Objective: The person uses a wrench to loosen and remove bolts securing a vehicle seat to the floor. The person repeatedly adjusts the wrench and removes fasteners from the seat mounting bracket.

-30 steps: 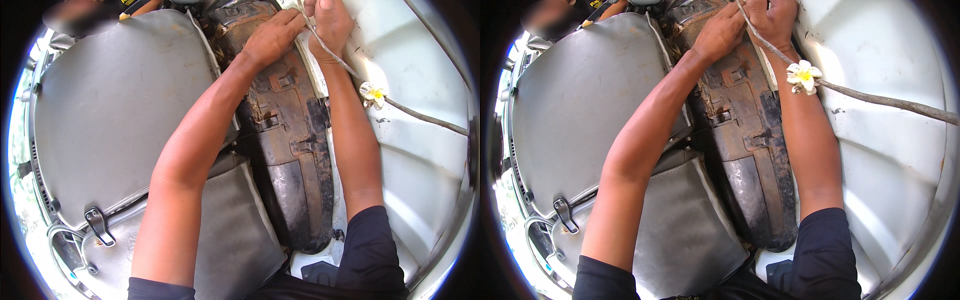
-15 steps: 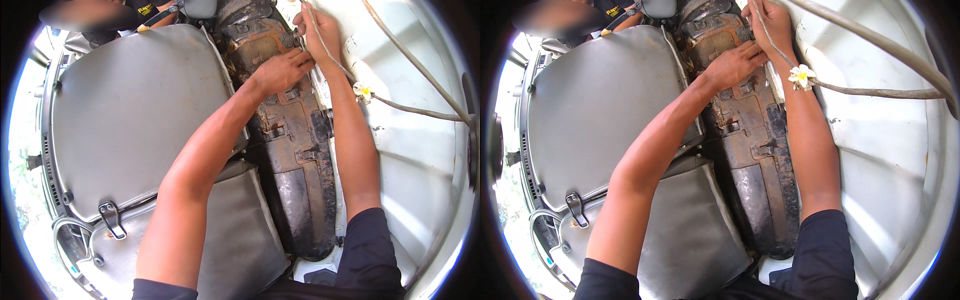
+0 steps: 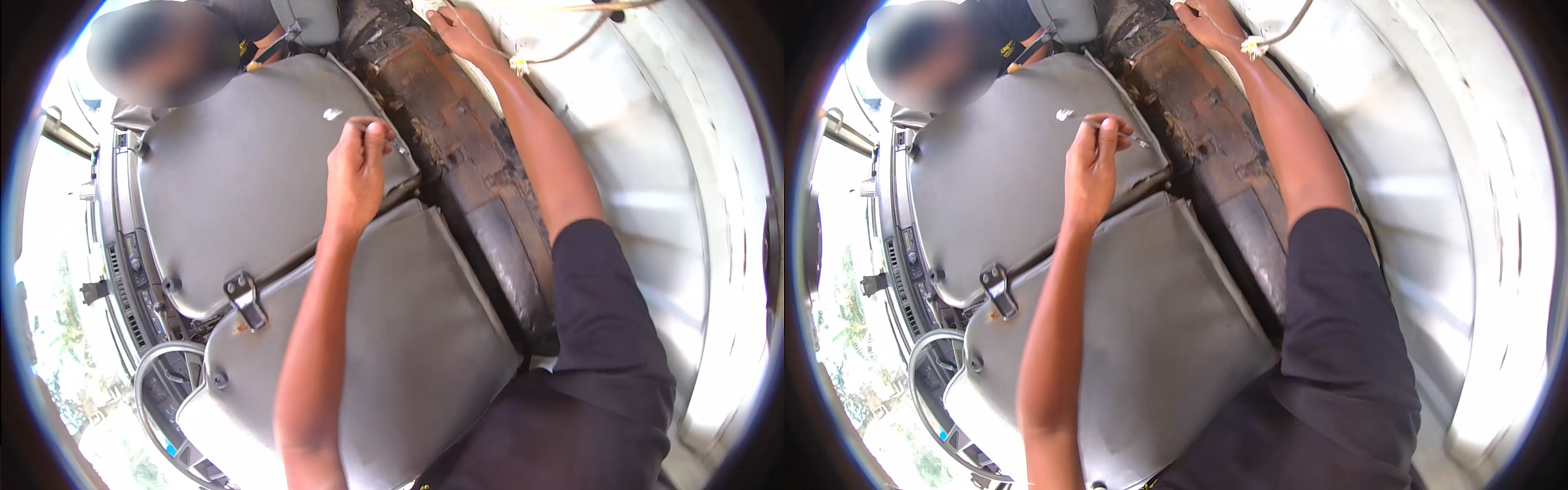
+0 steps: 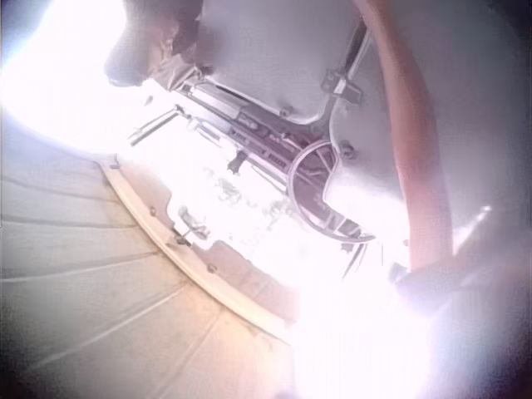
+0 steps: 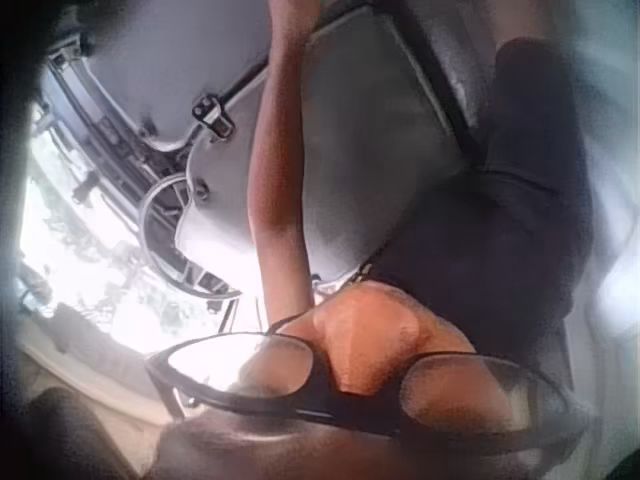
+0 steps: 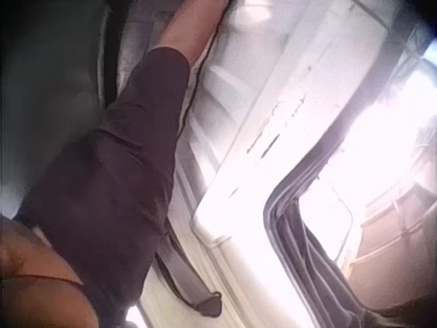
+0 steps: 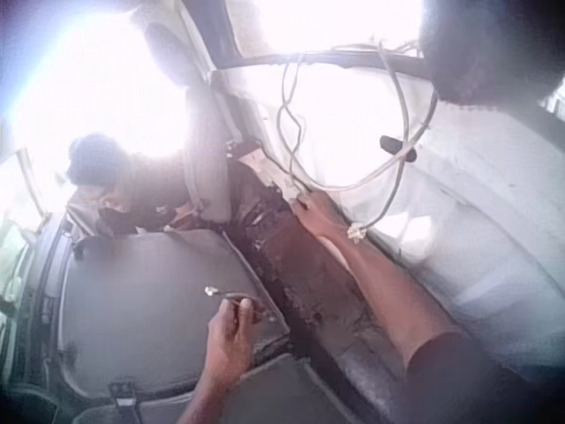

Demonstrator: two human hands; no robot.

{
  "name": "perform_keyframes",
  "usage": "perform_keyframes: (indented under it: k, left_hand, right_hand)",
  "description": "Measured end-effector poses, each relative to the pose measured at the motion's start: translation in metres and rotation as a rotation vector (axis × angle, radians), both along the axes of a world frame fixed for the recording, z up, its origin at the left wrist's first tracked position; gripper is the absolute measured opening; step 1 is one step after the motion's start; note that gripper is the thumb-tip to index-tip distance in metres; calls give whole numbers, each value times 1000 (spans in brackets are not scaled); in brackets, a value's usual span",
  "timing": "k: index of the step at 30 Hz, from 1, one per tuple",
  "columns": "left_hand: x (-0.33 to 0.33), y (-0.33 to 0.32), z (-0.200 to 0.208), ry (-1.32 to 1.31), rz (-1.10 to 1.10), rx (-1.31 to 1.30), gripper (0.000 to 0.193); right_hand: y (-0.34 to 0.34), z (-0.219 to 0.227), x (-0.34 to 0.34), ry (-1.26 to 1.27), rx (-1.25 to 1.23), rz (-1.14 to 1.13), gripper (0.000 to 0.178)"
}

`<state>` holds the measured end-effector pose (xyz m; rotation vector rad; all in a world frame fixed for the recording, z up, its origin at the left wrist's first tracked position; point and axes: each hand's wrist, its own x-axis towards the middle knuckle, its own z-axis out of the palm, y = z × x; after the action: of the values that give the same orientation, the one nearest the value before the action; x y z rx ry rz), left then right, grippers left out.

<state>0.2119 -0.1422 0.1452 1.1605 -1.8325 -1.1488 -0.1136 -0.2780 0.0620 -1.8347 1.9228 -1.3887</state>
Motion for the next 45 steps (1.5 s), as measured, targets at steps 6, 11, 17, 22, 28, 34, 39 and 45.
perform_keyframes:
  k: [6, 11, 17, 22, 28, 34, 39, 45]
  left_hand:
    - [4, 18, -3, 53, -9, -166, 27]
    - [17, 6, -48, 85, -120, -9, 26]
    - [-11, 13, -38, -41, -356, -157, 30]
    - [-5, -2, -53, -20, -517, -54, 30]
    - [-26, -16, -56, -166, -390, 44, 30]
    - [-39, -9, -87, -38, -506, 20, 37]
    - [-34, -9, -79, -28, -118, -92, 41]
    - [-41, -1, -69, -349, -156, -138, 43]
  right_hand:
    - [24, 2, 11, -185, 96, -200, 40]
    - [182, 0, 176, -363, -12, -71, 15]
    - [247, -12, 233, -211, -123, -311, 19]
    - [259, -16, 245, -259, -84, -336, 14]
    - [256, -21, 232, -145, -3, -414, 15]
    - [250, -27, 217, -185, 51, -297, 19]
    - [179, 8, 136, -201, 166, -70, 20]
    - [51, 40, 32, 225, 281, -175, 28]
